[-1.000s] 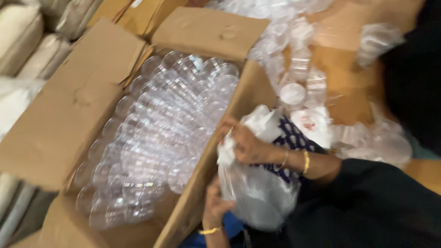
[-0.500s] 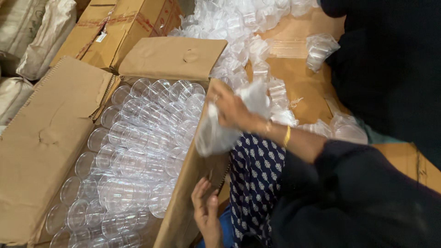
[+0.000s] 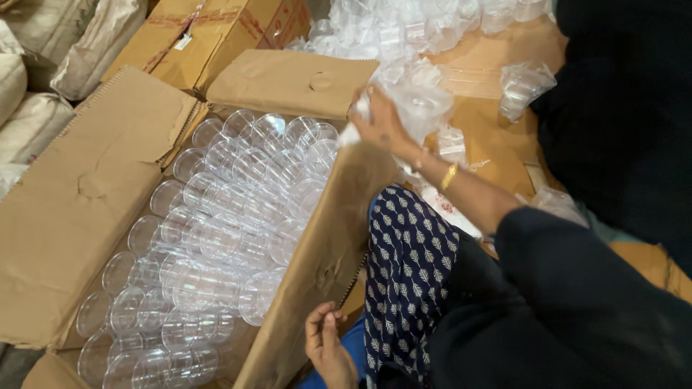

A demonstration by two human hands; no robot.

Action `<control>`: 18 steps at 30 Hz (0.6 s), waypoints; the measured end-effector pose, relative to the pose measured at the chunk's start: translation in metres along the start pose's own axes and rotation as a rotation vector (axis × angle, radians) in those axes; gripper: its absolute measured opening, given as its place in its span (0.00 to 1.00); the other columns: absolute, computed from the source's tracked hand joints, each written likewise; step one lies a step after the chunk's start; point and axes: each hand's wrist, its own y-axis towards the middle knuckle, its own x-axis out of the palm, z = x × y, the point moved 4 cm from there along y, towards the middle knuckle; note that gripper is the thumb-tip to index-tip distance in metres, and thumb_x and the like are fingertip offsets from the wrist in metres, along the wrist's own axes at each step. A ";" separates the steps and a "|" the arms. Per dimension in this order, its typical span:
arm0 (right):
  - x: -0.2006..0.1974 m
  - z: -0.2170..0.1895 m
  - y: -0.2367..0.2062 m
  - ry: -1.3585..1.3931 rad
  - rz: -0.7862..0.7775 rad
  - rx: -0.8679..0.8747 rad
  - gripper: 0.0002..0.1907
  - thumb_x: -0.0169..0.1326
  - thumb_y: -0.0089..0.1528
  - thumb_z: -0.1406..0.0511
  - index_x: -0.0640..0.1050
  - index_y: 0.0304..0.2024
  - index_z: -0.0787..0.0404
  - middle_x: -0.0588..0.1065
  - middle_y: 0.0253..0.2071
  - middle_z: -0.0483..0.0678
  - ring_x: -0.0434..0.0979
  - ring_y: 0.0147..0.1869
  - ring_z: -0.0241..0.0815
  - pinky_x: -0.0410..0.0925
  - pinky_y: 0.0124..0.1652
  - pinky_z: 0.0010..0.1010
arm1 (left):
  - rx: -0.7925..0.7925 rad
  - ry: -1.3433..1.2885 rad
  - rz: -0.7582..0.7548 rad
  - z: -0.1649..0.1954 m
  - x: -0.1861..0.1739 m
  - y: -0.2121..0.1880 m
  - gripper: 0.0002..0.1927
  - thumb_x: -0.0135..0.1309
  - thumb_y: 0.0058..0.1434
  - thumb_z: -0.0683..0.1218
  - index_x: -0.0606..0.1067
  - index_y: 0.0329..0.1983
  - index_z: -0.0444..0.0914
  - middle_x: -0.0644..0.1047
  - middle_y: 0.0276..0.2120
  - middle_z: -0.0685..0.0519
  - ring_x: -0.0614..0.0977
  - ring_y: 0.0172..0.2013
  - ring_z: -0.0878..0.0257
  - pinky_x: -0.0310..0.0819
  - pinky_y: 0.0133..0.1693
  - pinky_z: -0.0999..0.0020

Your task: The person sits on the floor in front of an open cardboard box filled with clear plastic cups. They take plastic bags, open them, insert cups into a bag, and place the bagged cups back into the box, repeating this packing cycle throughout the episode.

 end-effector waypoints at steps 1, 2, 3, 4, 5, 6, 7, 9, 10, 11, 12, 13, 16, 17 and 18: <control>0.008 -0.009 -0.024 0.143 -0.061 0.145 0.12 0.57 0.63 0.68 0.72 0.48 0.63 0.75 0.46 0.57 0.77 0.51 0.54 0.70 0.52 0.43 | 0.016 -0.009 0.010 0.001 0.000 -0.001 0.11 0.49 0.67 0.36 0.74 0.51 0.28 0.77 0.47 0.43 0.78 0.42 0.62 0.75 0.46 0.63; 0.015 -0.021 -0.050 0.159 -0.228 0.284 0.17 0.59 0.55 0.66 0.75 0.46 0.63 0.76 0.41 0.55 0.77 0.46 0.50 0.69 0.48 0.39 | 0.032 -0.019 0.020 0.004 0.001 -0.001 0.11 0.49 0.68 0.36 0.74 0.51 0.28 0.77 0.47 0.43 0.78 0.43 0.61 0.75 0.46 0.63; 0.017 -0.045 -0.076 0.177 -0.300 0.255 0.17 0.60 0.57 0.66 0.75 0.48 0.63 0.74 0.42 0.53 0.76 0.47 0.48 0.69 0.47 0.38 | 0.049 -0.030 0.033 0.008 0.003 -0.002 0.11 0.49 0.68 0.36 0.73 0.52 0.28 0.77 0.48 0.42 0.78 0.43 0.61 0.75 0.46 0.62; 0.024 -0.068 -0.103 0.709 -0.413 0.438 0.20 0.55 0.54 0.68 0.72 0.50 0.60 0.73 0.44 0.44 0.74 0.49 0.38 0.71 0.49 0.33 | 0.078 -0.035 0.036 0.015 0.005 -0.005 0.14 0.50 0.67 0.36 0.72 0.55 0.28 0.76 0.50 0.43 0.78 0.45 0.59 0.75 0.48 0.61; 0.030 -0.093 -0.128 0.787 -0.479 0.629 0.18 0.55 0.53 0.70 0.73 0.46 0.59 0.73 0.40 0.42 0.75 0.43 0.34 0.71 0.43 0.30 | 0.108 -0.040 0.039 0.022 0.008 -0.007 0.17 0.50 0.66 0.37 0.70 0.58 0.29 0.75 0.52 0.43 0.77 0.46 0.58 0.75 0.49 0.60; 0.033 -0.118 -0.150 0.898 -0.562 0.780 0.14 0.55 0.56 0.70 0.73 0.45 0.59 0.73 0.39 0.42 0.74 0.43 0.33 0.71 0.43 0.28 | 0.140 -0.045 0.042 0.030 0.011 -0.010 0.21 0.51 0.65 0.37 0.68 0.61 0.29 0.75 0.54 0.43 0.77 0.48 0.57 0.74 0.51 0.60; 0.031 -0.148 -0.163 0.980 -0.644 0.693 0.13 0.54 0.57 0.71 0.73 0.46 0.59 0.72 0.40 0.41 0.73 0.46 0.32 0.70 0.46 0.28 | 0.255 0.017 -0.030 0.042 0.016 -0.013 0.27 0.53 0.61 0.38 0.64 0.64 0.31 0.71 0.57 0.44 0.74 0.53 0.56 0.70 0.54 0.60; 0.022 -0.197 -0.182 1.112 -0.782 0.541 0.12 0.54 0.59 0.72 0.73 0.45 0.60 0.71 0.42 0.42 0.71 0.48 0.32 0.68 0.49 0.28 | 0.472 0.147 -0.178 0.063 0.020 -0.026 0.41 0.57 0.55 0.39 0.54 0.71 0.33 0.65 0.64 0.46 0.67 0.64 0.55 0.62 0.62 0.60; 0.016 -0.214 -0.189 1.160 -0.839 0.476 0.11 0.55 0.59 0.72 0.73 0.44 0.61 0.71 0.42 0.43 0.71 0.48 0.33 0.66 0.49 0.28 | 0.381 0.074 -0.266 0.062 0.020 -0.030 0.44 0.59 0.55 0.40 0.51 0.73 0.36 0.64 0.65 0.46 0.68 0.64 0.54 0.62 0.62 0.61; 0.013 -0.225 -0.195 1.172 -0.890 0.464 0.10 0.55 0.60 0.71 0.73 0.44 0.61 0.71 0.42 0.43 0.71 0.48 0.33 0.66 0.49 0.29 | 0.287 0.000 -0.352 0.059 0.018 -0.036 0.48 0.61 0.55 0.41 0.48 0.74 0.38 0.64 0.66 0.46 0.68 0.64 0.54 0.63 0.62 0.61; 0.011 -0.236 -0.200 1.184 -0.941 0.453 0.08 0.54 0.62 0.71 0.73 0.43 0.61 0.70 0.42 0.43 0.70 0.48 0.33 0.66 0.49 0.29 | 0.192 -0.076 -0.435 0.054 0.014 -0.044 0.51 0.63 0.54 0.42 0.46 0.76 0.41 0.64 0.67 0.46 0.68 0.64 0.53 0.63 0.62 0.61; 0.009 -0.245 -0.202 1.197 -0.992 0.440 0.07 0.54 0.63 0.71 0.72 0.43 0.61 0.70 0.42 0.43 0.70 0.48 0.33 0.65 0.49 0.29 | 0.104 0.049 -0.410 0.043 0.009 -0.052 0.47 0.64 0.54 0.41 0.51 0.73 0.38 0.67 0.63 0.44 0.71 0.61 0.53 0.65 0.60 0.61; 0.003 -0.274 -0.186 1.168 -1.052 0.392 0.08 0.53 0.63 0.71 0.72 0.46 0.63 0.70 0.45 0.47 0.72 0.52 0.40 0.67 0.52 0.33 | -0.075 0.259 -0.303 -0.003 -0.007 -0.058 0.36 0.63 0.56 0.41 0.64 0.67 0.31 0.75 0.57 0.42 0.77 0.55 0.54 0.72 0.55 0.61; -0.003 -0.286 -0.171 1.049 -1.017 0.259 0.12 0.53 0.64 0.71 0.71 0.50 0.63 0.70 0.49 0.50 0.71 0.56 0.43 0.66 0.56 0.35 | -0.076 0.218 -0.243 -0.016 -0.012 -0.058 0.33 0.61 0.58 0.42 0.65 0.67 0.31 0.76 0.57 0.42 0.79 0.56 0.54 0.74 0.55 0.62; -0.012 -0.297 -0.153 0.934 -0.979 0.124 0.15 0.54 0.64 0.71 0.70 0.54 0.64 0.69 0.53 0.52 0.70 0.61 0.47 0.66 0.60 0.37 | -0.075 0.175 -0.179 -0.026 -0.020 -0.060 0.31 0.59 0.61 0.42 0.67 0.66 0.31 0.76 0.57 0.43 0.80 0.56 0.55 0.75 0.55 0.62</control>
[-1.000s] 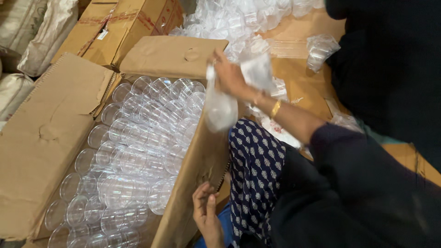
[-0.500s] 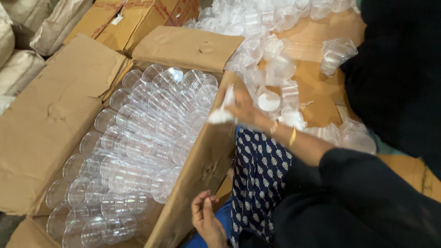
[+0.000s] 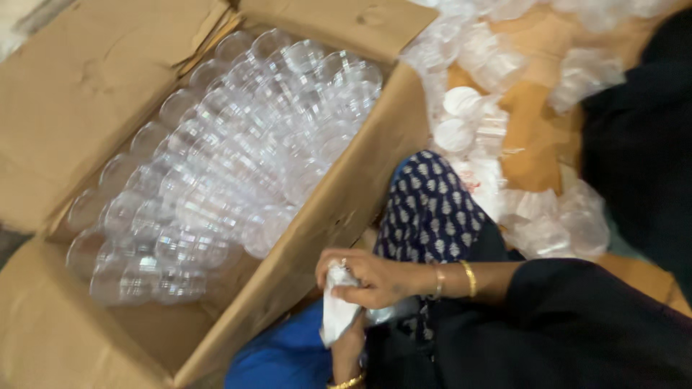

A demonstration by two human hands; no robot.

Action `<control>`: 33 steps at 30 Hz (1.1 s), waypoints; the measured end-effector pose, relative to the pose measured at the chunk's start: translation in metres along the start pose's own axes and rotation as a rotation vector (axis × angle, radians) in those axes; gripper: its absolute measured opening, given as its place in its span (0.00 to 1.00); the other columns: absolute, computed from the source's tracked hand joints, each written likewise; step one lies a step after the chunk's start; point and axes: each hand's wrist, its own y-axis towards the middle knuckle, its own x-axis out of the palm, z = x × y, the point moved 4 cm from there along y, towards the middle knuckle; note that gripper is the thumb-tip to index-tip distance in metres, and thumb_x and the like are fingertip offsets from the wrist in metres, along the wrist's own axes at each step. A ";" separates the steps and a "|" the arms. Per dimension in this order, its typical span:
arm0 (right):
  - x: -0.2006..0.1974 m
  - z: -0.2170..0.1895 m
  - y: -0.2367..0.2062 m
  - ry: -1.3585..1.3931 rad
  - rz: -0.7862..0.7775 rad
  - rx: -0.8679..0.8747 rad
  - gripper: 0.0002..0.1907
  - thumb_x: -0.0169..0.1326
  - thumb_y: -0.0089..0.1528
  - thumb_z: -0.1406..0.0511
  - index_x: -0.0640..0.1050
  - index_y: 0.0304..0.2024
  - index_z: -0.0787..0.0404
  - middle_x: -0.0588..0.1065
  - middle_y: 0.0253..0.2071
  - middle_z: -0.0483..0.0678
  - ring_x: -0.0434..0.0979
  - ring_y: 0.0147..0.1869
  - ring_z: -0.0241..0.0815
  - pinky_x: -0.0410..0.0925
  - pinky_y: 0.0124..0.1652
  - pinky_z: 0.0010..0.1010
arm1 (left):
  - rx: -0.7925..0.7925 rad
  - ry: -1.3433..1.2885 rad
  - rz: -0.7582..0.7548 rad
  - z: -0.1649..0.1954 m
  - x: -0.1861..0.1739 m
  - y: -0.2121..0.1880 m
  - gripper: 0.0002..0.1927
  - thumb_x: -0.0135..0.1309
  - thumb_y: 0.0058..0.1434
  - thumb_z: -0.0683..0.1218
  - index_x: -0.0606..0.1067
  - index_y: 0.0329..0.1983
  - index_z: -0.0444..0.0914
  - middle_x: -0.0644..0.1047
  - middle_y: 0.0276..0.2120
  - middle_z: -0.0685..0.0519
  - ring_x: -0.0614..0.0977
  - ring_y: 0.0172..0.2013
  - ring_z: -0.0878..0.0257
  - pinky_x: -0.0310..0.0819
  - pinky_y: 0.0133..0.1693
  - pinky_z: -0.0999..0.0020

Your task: The person sits on the floor in front of an open cardboard box filled with clear plastic cups. They take plastic bags, open them, insert cups into a bag, and place the bagged cups back into the box, repeating this packing cycle throughout the episode.

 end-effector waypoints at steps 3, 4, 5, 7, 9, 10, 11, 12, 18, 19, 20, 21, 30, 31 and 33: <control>-0.026 -0.063 0.010 -0.266 0.118 -0.243 0.30 0.59 0.62 0.68 0.64 0.64 0.67 0.64 0.67 0.58 0.64 0.72 0.55 0.61 0.69 0.42 | 0.176 0.221 0.135 -0.008 -0.019 -0.009 0.27 0.57 0.59 0.41 0.70 0.62 0.33 0.78 0.54 0.48 0.80 0.50 0.59 0.77 0.49 0.65; -0.036 -0.076 -0.003 -0.241 -0.025 -0.223 0.38 0.60 0.55 0.67 0.62 0.65 0.70 0.63 0.67 0.61 0.62 0.72 0.60 0.57 0.68 0.45 | 0.207 0.249 0.148 -0.007 -0.022 -0.013 0.23 0.57 0.60 0.41 0.72 0.59 0.32 0.80 0.52 0.48 0.82 0.49 0.59 0.78 0.49 0.65; -0.045 -0.085 -0.017 -0.215 -0.170 -0.203 0.46 0.62 0.47 0.65 0.60 0.66 0.72 0.63 0.67 0.64 0.60 0.71 0.64 0.52 0.66 0.48 | 0.233 0.277 0.160 -0.005 -0.022 -0.014 0.19 0.57 0.62 0.41 0.75 0.56 0.32 0.82 0.50 0.48 0.83 0.48 0.59 0.79 0.48 0.64; -0.036 -0.090 -0.035 0.262 -0.420 -0.312 0.34 0.54 0.56 0.61 0.63 0.62 0.66 0.66 0.60 0.61 0.63 0.67 0.65 0.55 0.65 0.57 | 0.256 0.387 0.184 0.004 -0.019 -0.023 0.16 0.60 0.61 0.41 0.78 0.51 0.32 0.83 0.46 0.47 0.84 0.45 0.58 0.79 0.46 0.64; -0.022 -0.094 -0.048 0.737 -0.648 -0.402 0.22 0.47 0.65 0.58 0.66 0.59 0.60 0.68 0.54 0.59 0.66 0.62 0.65 0.58 0.63 0.66 | 0.267 0.553 0.199 0.014 -0.009 -0.022 0.17 0.66 0.57 0.42 0.78 0.48 0.32 0.82 0.42 0.45 0.83 0.42 0.56 0.76 0.43 0.62; -0.017 -0.099 -0.049 0.970 -0.755 -0.442 0.18 0.44 0.69 0.56 0.67 0.57 0.57 0.69 0.50 0.58 0.67 0.60 0.66 0.59 0.63 0.70 | 0.262 0.427 0.173 0.019 -0.006 -0.021 0.16 0.65 0.58 0.42 0.78 0.48 0.31 0.83 0.41 0.46 0.84 0.41 0.57 0.77 0.43 0.62; -0.017 -0.104 -0.042 1.063 -0.664 -0.486 0.15 0.44 0.70 0.56 0.68 0.55 0.54 0.71 0.49 0.57 0.70 0.58 0.64 0.61 0.61 0.69 | 0.263 0.301 0.143 0.025 -0.002 -0.020 0.16 0.64 0.59 0.41 0.78 0.49 0.31 0.83 0.40 0.46 0.84 0.40 0.57 0.77 0.43 0.62; -0.017 -0.110 -0.033 1.149 -0.571 -0.535 0.11 0.45 0.71 0.56 0.69 0.53 0.51 0.72 0.47 0.56 0.72 0.56 0.62 0.62 0.59 0.69 | 0.266 0.174 0.109 0.031 0.002 -0.018 0.15 0.63 0.60 0.40 0.78 0.50 0.31 0.83 0.40 0.46 0.84 0.39 0.58 0.78 0.43 0.63; -0.033 -0.083 0.018 -0.095 0.170 0.081 0.17 0.61 0.58 0.70 0.72 0.47 0.56 0.67 0.56 0.51 0.70 0.63 0.47 0.65 0.69 0.42 | 0.231 0.122 0.100 0.067 0.005 -0.017 0.18 0.63 0.60 0.42 0.77 0.52 0.31 0.84 0.42 0.48 0.84 0.41 0.61 0.79 0.45 0.66; -0.026 -0.057 0.018 0.090 0.118 0.197 0.18 0.61 0.58 0.70 0.73 0.50 0.57 0.70 0.54 0.50 0.71 0.61 0.45 0.66 0.66 0.40 | 0.236 0.105 0.064 0.073 0.007 -0.015 0.19 0.61 0.61 0.43 0.77 0.54 0.31 0.84 0.43 0.49 0.85 0.42 0.62 0.79 0.46 0.66; -0.019 -0.031 0.014 0.273 0.065 0.316 0.19 0.60 0.58 0.70 0.73 0.52 0.57 0.72 0.52 0.50 0.73 0.59 0.42 0.67 0.63 0.37 | 0.240 0.087 0.028 0.079 0.009 -0.013 0.20 0.60 0.62 0.45 0.76 0.56 0.31 0.84 0.44 0.50 0.85 0.44 0.62 0.79 0.47 0.66; -0.010 -0.005 0.008 0.457 0.014 0.439 0.21 0.59 0.59 0.69 0.74 0.55 0.58 0.74 0.50 0.49 0.74 0.57 0.40 0.67 0.60 0.34 | 0.243 0.070 -0.009 0.085 0.011 -0.011 0.21 0.58 0.64 0.46 0.75 0.58 0.32 0.84 0.45 0.50 0.85 0.45 0.63 0.79 0.49 0.67; -0.005 0.048 -0.009 0.313 0.184 0.303 0.06 0.61 0.65 0.72 0.78 0.44 0.66 0.73 0.42 0.44 0.73 0.47 0.33 0.68 0.46 0.24 | 0.497 -0.008 0.285 0.142 0.003 -0.013 0.27 0.62 0.54 0.44 0.67 0.54 0.31 0.69 0.47 0.50 0.73 0.48 0.60 0.68 0.54 0.66; -0.004 0.047 -0.006 0.262 0.175 0.277 0.06 0.62 0.65 0.72 0.78 0.43 0.65 0.73 0.42 0.45 0.71 0.46 0.33 0.66 0.45 0.24 | 0.484 0.090 0.285 0.144 0.002 -0.012 0.22 0.61 0.58 0.44 0.70 0.54 0.33 0.72 0.46 0.49 0.76 0.47 0.61 0.71 0.53 0.67; -0.002 0.047 -0.001 0.342 0.216 0.264 0.08 0.61 0.64 0.72 0.76 0.44 0.64 0.73 0.45 0.45 0.72 0.47 0.32 0.68 0.46 0.24 | 0.456 0.288 0.287 0.145 0.000 -0.008 0.14 0.60 0.65 0.43 0.77 0.53 0.35 0.79 0.46 0.49 0.82 0.45 0.63 0.76 0.50 0.69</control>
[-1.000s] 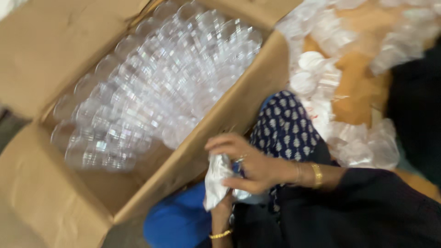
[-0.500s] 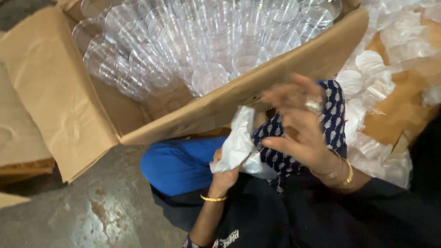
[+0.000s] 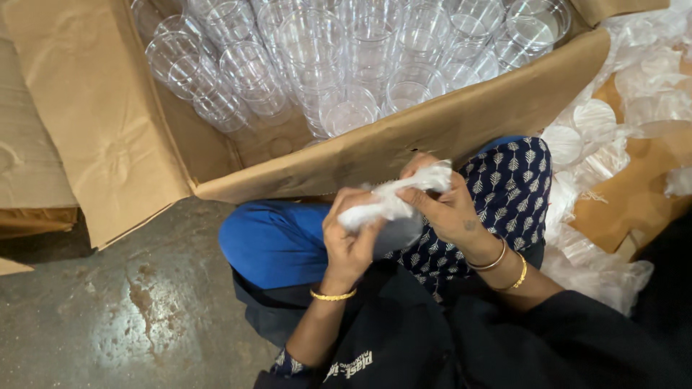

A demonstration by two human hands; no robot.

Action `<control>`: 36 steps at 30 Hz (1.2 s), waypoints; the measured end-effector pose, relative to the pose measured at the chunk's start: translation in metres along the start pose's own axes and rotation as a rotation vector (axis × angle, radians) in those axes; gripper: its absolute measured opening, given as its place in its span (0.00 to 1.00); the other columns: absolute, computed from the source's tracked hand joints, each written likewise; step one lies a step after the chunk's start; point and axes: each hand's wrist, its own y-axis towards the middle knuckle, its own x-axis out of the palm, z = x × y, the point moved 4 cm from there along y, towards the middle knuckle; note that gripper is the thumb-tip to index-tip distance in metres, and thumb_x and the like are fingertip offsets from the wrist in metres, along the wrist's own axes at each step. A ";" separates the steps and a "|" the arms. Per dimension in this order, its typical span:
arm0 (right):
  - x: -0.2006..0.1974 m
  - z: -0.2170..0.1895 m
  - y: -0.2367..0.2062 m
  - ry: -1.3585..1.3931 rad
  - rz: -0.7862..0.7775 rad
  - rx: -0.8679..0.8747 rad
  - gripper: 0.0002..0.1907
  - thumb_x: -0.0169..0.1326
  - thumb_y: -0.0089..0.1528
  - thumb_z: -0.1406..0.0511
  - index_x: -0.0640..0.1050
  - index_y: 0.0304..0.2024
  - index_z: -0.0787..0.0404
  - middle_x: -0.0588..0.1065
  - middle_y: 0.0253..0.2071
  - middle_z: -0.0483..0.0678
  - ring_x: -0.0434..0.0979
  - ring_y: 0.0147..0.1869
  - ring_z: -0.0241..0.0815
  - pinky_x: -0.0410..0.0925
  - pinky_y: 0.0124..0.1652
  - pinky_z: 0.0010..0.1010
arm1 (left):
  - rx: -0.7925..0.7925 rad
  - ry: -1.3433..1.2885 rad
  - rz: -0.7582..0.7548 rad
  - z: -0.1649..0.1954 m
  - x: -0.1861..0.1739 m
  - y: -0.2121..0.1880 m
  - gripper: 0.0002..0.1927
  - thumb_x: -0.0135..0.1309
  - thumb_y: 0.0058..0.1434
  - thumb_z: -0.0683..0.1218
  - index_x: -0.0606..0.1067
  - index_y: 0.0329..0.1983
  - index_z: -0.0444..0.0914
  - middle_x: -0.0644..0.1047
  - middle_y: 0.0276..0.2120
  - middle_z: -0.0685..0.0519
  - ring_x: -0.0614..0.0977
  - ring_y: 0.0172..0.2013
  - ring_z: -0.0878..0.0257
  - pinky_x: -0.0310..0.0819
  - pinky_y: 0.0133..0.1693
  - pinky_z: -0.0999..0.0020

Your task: The person sits on the floor in front of an open cardboard box filled with clear plastic cups. They take plastic bags, open them, insert cups into a bag, and place the bagged cups back into the box, repeating this packing cycle throughout the episode.

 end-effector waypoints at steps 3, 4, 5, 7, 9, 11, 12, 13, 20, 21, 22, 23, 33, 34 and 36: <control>0.004 0.000 0.005 0.193 -0.009 -0.004 0.09 0.59 0.65 0.71 0.71 0.43 0.59 0.76 0.48 0.47 0.76 0.52 0.34 0.70 0.51 0.26 | -0.144 -0.051 0.158 -0.006 -0.004 0.007 0.09 0.61 0.68 0.44 0.78 0.46 0.35 0.79 0.45 0.47 0.79 0.44 0.59 0.73 0.47 0.66; 0.005 -0.001 0.006 0.268 -0.017 -0.004 0.10 0.58 0.65 0.71 0.69 0.42 0.57 0.78 0.49 0.49 0.77 0.54 0.36 0.72 0.54 0.27 | -0.073 -0.062 0.185 -0.001 -0.004 0.010 0.12 0.61 0.64 0.43 0.76 0.48 0.34 0.76 0.46 0.47 0.77 0.46 0.58 0.71 0.49 0.66; 0.005 -0.001 0.006 0.278 0.011 0.007 0.10 0.58 0.65 0.71 0.69 0.43 0.57 0.78 0.47 0.49 0.78 0.52 0.36 0.72 0.51 0.27 | -0.001 -0.075 0.210 0.006 -0.004 0.011 0.16 0.61 0.61 0.43 0.73 0.49 0.33 0.73 0.47 0.47 0.75 0.48 0.58 0.70 0.51 0.66; 0.003 -0.003 0.006 0.295 0.071 0.031 0.10 0.57 0.65 0.71 0.69 0.44 0.57 0.79 0.42 0.50 0.79 0.47 0.36 0.73 0.46 0.27 | 0.112 -0.007 0.198 0.019 -0.003 0.016 0.20 0.62 0.57 0.42 0.71 0.51 0.32 0.70 0.49 0.46 0.73 0.51 0.56 0.68 0.53 0.65; 0.000 -0.002 0.005 0.130 0.142 0.085 0.10 0.56 0.65 0.71 0.73 0.49 0.60 0.77 0.41 0.47 0.75 0.44 0.33 0.69 0.43 0.24 | 0.194 0.159 0.131 0.030 -0.001 0.021 0.22 0.63 0.55 0.42 0.73 0.51 0.30 0.70 0.49 0.42 0.73 0.51 0.52 0.69 0.53 0.61; -0.002 -0.003 0.006 0.023 0.158 0.053 0.08 0.56 0.66 0.71 0.76 0.48 0.63 0.75 0.41 0.45 0.73 0.43 0.32 0.67 0.42 0.22 | 0.160 0.209 0.126 0.033 0.001 0.030 0.12 0.63 0.62 0.42 0.77 0.47 0.35 0.75 0.48 0.47 0.76 0.48 0.56 0.72 0.51 0.65; -0.001 -0.005 0.006 -0.001 0.143 -0.007 0.05 0.57 0.67 0.72 0.77 0.46 0.64 0.75 0.41 0.46 0.73 0.44 0.33 0.67 0.44 0.23 | 0.146 0.234 0.123 0.034 0.001 0.034 0.08 0.63 0.65 0.41 0.80 0.46 0.38 0.77 0.47 0.49 0.77 0.47 0.58 0.73 0.50 0.66; 0.000 -0.006 0.007 -0.024 0.130 -0.067 0.02 0.57 0.68 0.73 0.78 0.43 0.66 0.74 0.41 0.46 0.72 0.45 0.33 0.67 0.45 0.23 | 0.135 0.204 0.128 0.035 0.001 0.037 0.07 0.61 0.66 0.41 0.79 0.45 0.37 0.77 0.47 0.49 0.77 0.47 0.57 0.73 0.50 0.67; 0.002 -0.008 0.014 0.002 0.142 -0.191 0.09 0.60 0.63 0.74 0.73 0.41 0.62 0.73 0.47 0.44 0.73 0.50 0.33 0.69 0.50 0.25 | 0.226 0.234 0.071 0.039 0.008 0.047 0.10 0.62 0.60 0.42 0.76 0.41 0.33 0.75 0.44 0.44 0.75 0.46 0.50 0.70 0.50 0.59; 0.001 -0.006 0.015 0.071 0.157 -0.154 0.09 0.60 0.63 0.72 0.73 0.42 0.62 0.75 0.44 0.45 0.75 0.47 0.34 0.70 0.47 0.26 | 0.197 0.221 0.085 0.035 0.008 0.048 0.06 0.61 0.63 0.42 0.76 0.40 0.35 0.76 0.45 0.46 0.76 0.47 0.52 0.72 0.51 0.60; 0.001 -0.004 0.016 0.141 0.174 -0.116 0.09 0.60 0.63 0.71 0.73 0.42 0.61 0.76 0.40 0.45 0.76 0.44 0.35 0.72 0.45 0.27 | 0.234 0.199 0.069 0.031 0.008 0.047 0.06 0.60 0.64 0.42 0.75 0.40 0.36 0.77 0.45 0.46 0.75 0.48 0.52 0.71 0.52 0.59; 0.002 -0.003 0.018 0.101 0.150 -0.103 0.05 0.58 0.66 0.68 0.75 0.42 0.62 0.75 0.40 0.45 0.74 0.43 0.34 0.69 0.44 0.25 | 0.272 0.175 0.053 0.027 0.007 0.046 0.06 0.59 0.65 0.42 0.74 0.40 0.36 0.77 0.45 0.46 0.75 0.49 0.52 0.71 0.54 0.58; -0.004 0.018 0.053 0.368 -0.089 0.213 0.15 0.52 0.69 0.57 0.73 0.32 0.58 0.70 0.29 0.39 0.65 0.30 0.28 0.61 0.30 0.21 | -0.313 -0.684 -0.144 -0.034 -0.001 0.043 0.08 0.55 0.75 0.42 0.68 0.49 0.36 0.72 0.34 0.60 0.68 0.30 0.76 0.59 0.30 0.81; -0.008 0.017 0.056 0.549 -0.184 0.286 0.16 0.54 0.69 0.58 0.72 0.28 0.57 0.68 0.24 0.39 0.65 0.27 0.28 0.61 0.27 0.22 | -0.384 -0.695 -0.133 -0.035 -0.012 0.048 0.08 0.56 0.71 0.41 0.68 0.47 0.36 0.75 0.33 0.57 0.72 0.29 0.74 0.59 0.27 0.79; -0.029 0.014 0.060 0.154 -0.221 0.290 0.18 0.58 0.67 0.61 0.70 0.23 0.57 0.65 0.21 0.38 0.60 0.23 0.27 0.56 0.23 0.21 | -0.524 -0.716 -0.112 -0.032 -0.037 0.058 0.10 0.56 0.64 0.40 0.66 0.43 0.38 0.82 0.29 0.53 0.79 0.26 0.70 0.60 0.21 0.76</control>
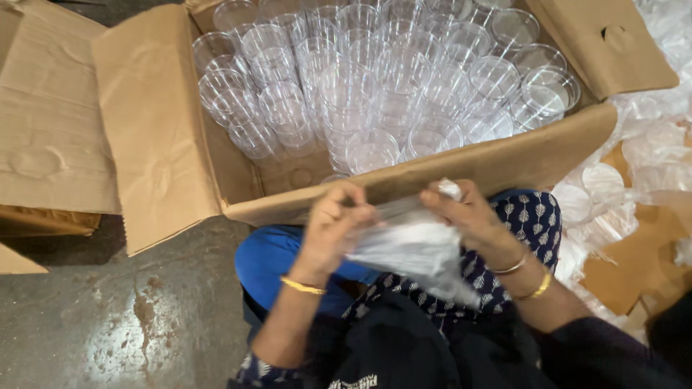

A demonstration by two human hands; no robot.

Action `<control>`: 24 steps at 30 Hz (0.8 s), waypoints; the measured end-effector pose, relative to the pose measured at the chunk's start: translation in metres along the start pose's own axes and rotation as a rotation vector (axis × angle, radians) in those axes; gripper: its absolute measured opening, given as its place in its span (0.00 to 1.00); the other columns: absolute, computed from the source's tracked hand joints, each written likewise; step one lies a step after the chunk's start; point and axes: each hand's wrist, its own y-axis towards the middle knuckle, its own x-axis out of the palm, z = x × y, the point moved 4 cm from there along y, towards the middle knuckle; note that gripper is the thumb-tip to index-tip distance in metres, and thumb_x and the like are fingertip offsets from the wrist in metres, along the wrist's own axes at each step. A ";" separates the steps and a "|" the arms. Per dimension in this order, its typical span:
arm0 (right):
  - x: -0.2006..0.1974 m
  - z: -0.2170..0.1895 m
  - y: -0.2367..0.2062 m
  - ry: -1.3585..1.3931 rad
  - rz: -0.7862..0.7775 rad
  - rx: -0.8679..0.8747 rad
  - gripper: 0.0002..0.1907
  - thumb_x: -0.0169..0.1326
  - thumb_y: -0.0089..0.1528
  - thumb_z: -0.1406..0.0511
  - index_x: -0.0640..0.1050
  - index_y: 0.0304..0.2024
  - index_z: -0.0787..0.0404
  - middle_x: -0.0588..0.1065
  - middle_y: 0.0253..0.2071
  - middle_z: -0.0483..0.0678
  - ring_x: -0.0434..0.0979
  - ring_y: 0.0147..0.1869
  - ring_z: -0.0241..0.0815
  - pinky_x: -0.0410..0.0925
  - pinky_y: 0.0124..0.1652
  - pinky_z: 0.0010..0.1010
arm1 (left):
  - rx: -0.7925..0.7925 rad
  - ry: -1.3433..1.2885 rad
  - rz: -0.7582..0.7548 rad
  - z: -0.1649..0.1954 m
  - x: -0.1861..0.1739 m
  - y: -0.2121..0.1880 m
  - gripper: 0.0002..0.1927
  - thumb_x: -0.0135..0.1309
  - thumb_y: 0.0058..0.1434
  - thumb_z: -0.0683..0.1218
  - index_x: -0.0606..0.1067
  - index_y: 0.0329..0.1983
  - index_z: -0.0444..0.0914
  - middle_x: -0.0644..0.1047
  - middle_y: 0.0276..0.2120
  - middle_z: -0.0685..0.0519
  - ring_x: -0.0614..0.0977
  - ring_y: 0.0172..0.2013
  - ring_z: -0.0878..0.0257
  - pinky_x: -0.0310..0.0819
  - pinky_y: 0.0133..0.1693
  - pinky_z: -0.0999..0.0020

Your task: The person sits on the floor in front of an open cardboard box filled with clear plastic cups. They take plastic bags, open them, insert cups into a bag, and place the bagged cups back into the box, repeating this packing cycle throughout the episode.

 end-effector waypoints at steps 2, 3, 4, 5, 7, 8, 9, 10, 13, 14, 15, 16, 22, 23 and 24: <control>-0.013 0.001 0.000 -0.221 -0.005 0.060 0.21 0.60 0.64 0.63 0.69 0.19 0.57 0.65 0.19 0.38 0.59 0.22 0.27 0.56 0.21 0.22 | -0.072 0.084 -0.075 0.018 -0.002 -0.003 0.11 0.57 0.62 0.40 0.66 0.42 0.39 0.80 0.24 0.55 0.69 0.18 0.74 0.54 0.18 0.78; -0.019 0.000 -0.001 -0.250 -0.024 0.099 0.21 0.60 0.64 0.64 0.69 0.17 0.57 0.65 0.19 0.38 0.60 0.22 0.27 0.57 0.21 0.22 | -0.106 0.124 -0.115 0.025 -0.002 -0.003 0.12 0.57 0.62 0.39 0.66 0.41 0.39 0.79 0.22 0.56 0.64 0.14 0.76 0.51 0.16 0.78; -0.024 0.001 -0.002 -0.278 -0.040 0.140 0.21 0.60 0.63 0.65 0.69 0.16 0.57 0.66 0.20 0.38 0.62 0.23 0.26 0.59 0.22 0.23 | -0.119 0.130 -0.135 0.033 -0.002 -0.003 0.13 0.58 0.62 0.39 0.66 0.42 0.39 0.76 0.20 0.59 0.64 0.14 0.76 0.52 0.17 0.79; -0.026 -0.003 0.000 -0.237 -0.110 0.118 0.20 0.62 0.62 0.67 0.69 0.17 0.57 0.67 0.20 0.38 0.62 0.23 0.27 0.58 0.23 0.22 | -0.133 0.137 -0.157 0.040 -0.004 -0.002 0.13 0.59 0.62 0.38 0.66 0.43 0.39 0.73 0.19 0.61 0.64 0.15 0.77 0.52 0.18 0.79; -0.031 -0.013 0.004 -0.154 -0.250 0.076 0.19 0.65 0.60 0.71 0.70 0.19 0.58 0.68 0.20 0.40 0.63 0.24 0.28 0.57 0.25 0.21 | -0.138 0.150 -0.188 0.056 -0.012 0.000 0.15 0.60 0.60 0.36 0.67 0.44 0.40 0.70 0.18 0.64 0.65 0.16 0.77 0.53 0.19 0.79; -0.035 -0.018 0.007 -0.153 -0.245 0.074 0.17 0.64 0.59 0.70 0.70 0.20 0.58 0.69 0.20 0.40 0.64 0.24 0.29 0.58 0.25 0.21 | -0.129 0.154 -0.197 0.064 -0.019 0.001 0.16 0.60 0.58 0.35 0.67 0.44 0.40 0.70 0.18 0.64 0.65 0.16 0.77 0.53 0.19 0.79; -0.038 -0.023 0.011 -0.151 -0.241 0.069 0.16 0.64 0.59 0.70 0.71 0.21 0.58 0.69 0.21 0.40 0.65 0.24 0.30 0.59 0.25 0.22 | -0.118 0.161 -0.205 0.068 -0.025 0.004 0.17 0.60 0.56 0.34 0.67 0.44 0.40 0.71 0.18 0.64 0.66 0.17 0.77 0.53 0.19 0.78; -0.039 -0.027 0.016 -0.147 -0.238 0.065 0.14 0.64 0.58 0.70 0.71 0.22 0.59 0.70 0.21 0.41 0.66 0.24 0.31 0.60 0.25 0.23 | -0.074 0.279 -0.154 0.069 -0.033 0.011 0.16 0.60 0.55 0.34 0.68 0.43 0.39 0.72 0.19 0.63 0.67 0.18 0.76 0.54 0.19 0.77; -0.043 -0.030 0.058 -0.414 0.149 0.025 0.11 0.60 0.62 0.67 0.74 0.28 0.63 0.71 0.24 0.40 0.68 0.28 0.32 0.63 0.28 0.25 | 0.290 0.832 0.062 0.077 -0.051 0.038 0.12 0.57 0.56 0.35 0.71 0.42 0.39 0.75 0.21 0.58 0.74 0.20 0.69 0.64 0.24 0.70; -0.036 -0.033 0.073 -0.489 0.176 -0.135 0.08 0.60 0.63 0.66 0.75 0.34 0.63 0.73 0.28 0.41 0.73 0.32 0.32 0.68 0.31 0.26 | 0.579 1.147 0.174 0.082 -0.050 0.050 0.10 0.56 0.57 0.36 0.73 0.42 0.39 0.76 0.22 0.55 0.78 0.21 0.64 0.72 0.27 0.65; -0.025 -0.034 0.091 -0.562 0.201 -0.297 0.08 0.59 0.63 0.65 0.76 0.40 0.63 0.76 0.32 0.41 0.77 0.36 0.33 0.73 0.35 0.27 | 0.553 1.244 0.311 0.079 -0.057 0.067 0.10 0.55 0.59 0.38 0.74 0.44 0.40 0.76 0.21 0.50 0.79 0.21 0.57 0.72 0.29 0.59; -0.023 -0.025 0.113 -0.736 0.305 -0.126 0.12 0.58 0.63 0.63 0.75 0.46 0.61 0.76 0.27 0.46 0.80 0.35 0.36 0.70 0.33 0.30 | 0.527 1.339 0.451 0.078 -0.065 0.084 0.10 0.54 0.61 0.39 0.75 0.46 0.41 0.76 0.20 0.46 0.80 0.21 0.50 0.73 0.30 0.54; -0.018 -0.004 0.184 -1.213 0.351 -0.059 0.14 0.53 0.63 0.62 0.79 0.49 0.60 0.80 0.28 0.54 0.81 0.37 0.53 0.70 0.38 0.43 | 0.551 1.410 0.615 0.077 -0.101 0.165 0.20 0.51 0.69 0.53 0.73 0.60 0.42 0.79 0.42 0.34 0.80 0.42 0.37 0.72 0.43 0.46; -0.020 0.001 0.188 -1.272 0.344 -0.070 0.13 0.52 0.63 0.64 0.81 0.47 0.60 0.81 0.29 0.55 0.81 0.39 0.56 0.70 0.41 0.45 | 0.436 1.410 0.602 0.073 -0.106 0.174 0.22 0.49 0.69 0.56 0.72 0.62 0.42 0.78 0.42 0.32 0.79 0.43 0.35 0.71 0.45 0.45; -0.023 0.005 0.192 -1.299 0.345 -0.102 0.14 0.52 0.62 0.64 0.81 0.48 0.59 0.80 0.30 0.56 0.80 0.39 0.57 0.70 0.41 0.46 | 0.318 1.406 0.591 0.069 -0.109 0.181 0.25 0.47 0.69 0.59 0.71 0.64 0.43 0.76 0.43 0.29 0.78 0.44 0.34 0.70 0.46 0.44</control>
